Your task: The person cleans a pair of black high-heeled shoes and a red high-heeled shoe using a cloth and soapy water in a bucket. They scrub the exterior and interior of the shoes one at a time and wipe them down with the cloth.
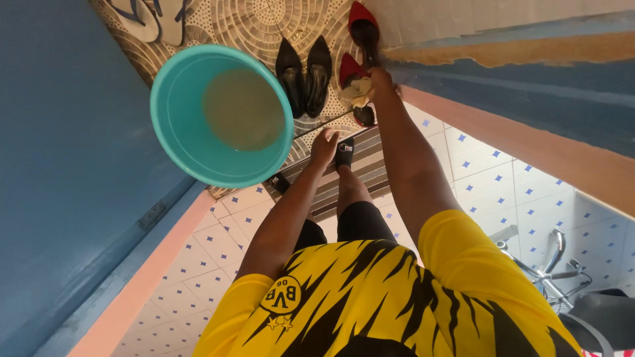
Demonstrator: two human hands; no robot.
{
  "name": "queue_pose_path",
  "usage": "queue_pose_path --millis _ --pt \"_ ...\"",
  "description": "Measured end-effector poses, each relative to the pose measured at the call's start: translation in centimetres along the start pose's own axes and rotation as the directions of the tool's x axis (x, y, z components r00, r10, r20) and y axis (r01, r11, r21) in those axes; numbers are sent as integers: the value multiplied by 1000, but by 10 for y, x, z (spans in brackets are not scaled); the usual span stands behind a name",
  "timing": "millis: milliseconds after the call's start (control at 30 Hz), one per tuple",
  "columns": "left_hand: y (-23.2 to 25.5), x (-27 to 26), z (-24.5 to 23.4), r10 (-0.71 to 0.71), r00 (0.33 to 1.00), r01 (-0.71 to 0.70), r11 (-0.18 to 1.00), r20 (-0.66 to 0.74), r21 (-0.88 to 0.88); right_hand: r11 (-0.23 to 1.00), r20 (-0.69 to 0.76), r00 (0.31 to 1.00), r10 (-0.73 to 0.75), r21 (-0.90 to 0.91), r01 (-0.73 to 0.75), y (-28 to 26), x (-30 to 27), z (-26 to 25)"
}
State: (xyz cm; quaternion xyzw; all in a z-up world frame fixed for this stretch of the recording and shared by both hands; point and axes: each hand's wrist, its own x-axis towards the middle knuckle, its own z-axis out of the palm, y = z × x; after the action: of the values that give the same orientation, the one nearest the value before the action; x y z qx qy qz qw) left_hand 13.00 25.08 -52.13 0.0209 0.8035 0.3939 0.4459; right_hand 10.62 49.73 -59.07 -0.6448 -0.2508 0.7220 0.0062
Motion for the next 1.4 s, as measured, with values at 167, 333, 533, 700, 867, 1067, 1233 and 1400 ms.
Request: queue_pose_path --millis 167,333,533,700,867,1067,1233,1400 --pt "-29 46 9 208 974 -167 924 -87 343 996 -28 996 -82 34 83 5 53 14" --pt "-65 91 14 -121 989 94 953 80 287 975 18 999 -43 218 38 18 61 -2" --pt "-94 108 36 188 978 -130 883 -86 451 882 207 975 80 441 -166 71 9 -52" --pt "-83 69 31 305 917 -270 949 -256 160 854 285 939 193 423 -304 116 -46 -99" --pt "-15 -17 -7 354 901 -340 935 -252 98 899 172 919 355 206 -386 126 -107 -89" --pt "66 -144 -78 450 888 -427 884 -96 190 977 440 894 -81 -144 160 129 -181 -48" --pt "75 -179 -150 203 949 -259 938 -240 -231 754 595 792 -138 -456 474 140 -244 -9" --pt "21 -149 -203 162 962 -203 -122 -221 -972 414 793 609 -9 -551 724 166 -323 67"
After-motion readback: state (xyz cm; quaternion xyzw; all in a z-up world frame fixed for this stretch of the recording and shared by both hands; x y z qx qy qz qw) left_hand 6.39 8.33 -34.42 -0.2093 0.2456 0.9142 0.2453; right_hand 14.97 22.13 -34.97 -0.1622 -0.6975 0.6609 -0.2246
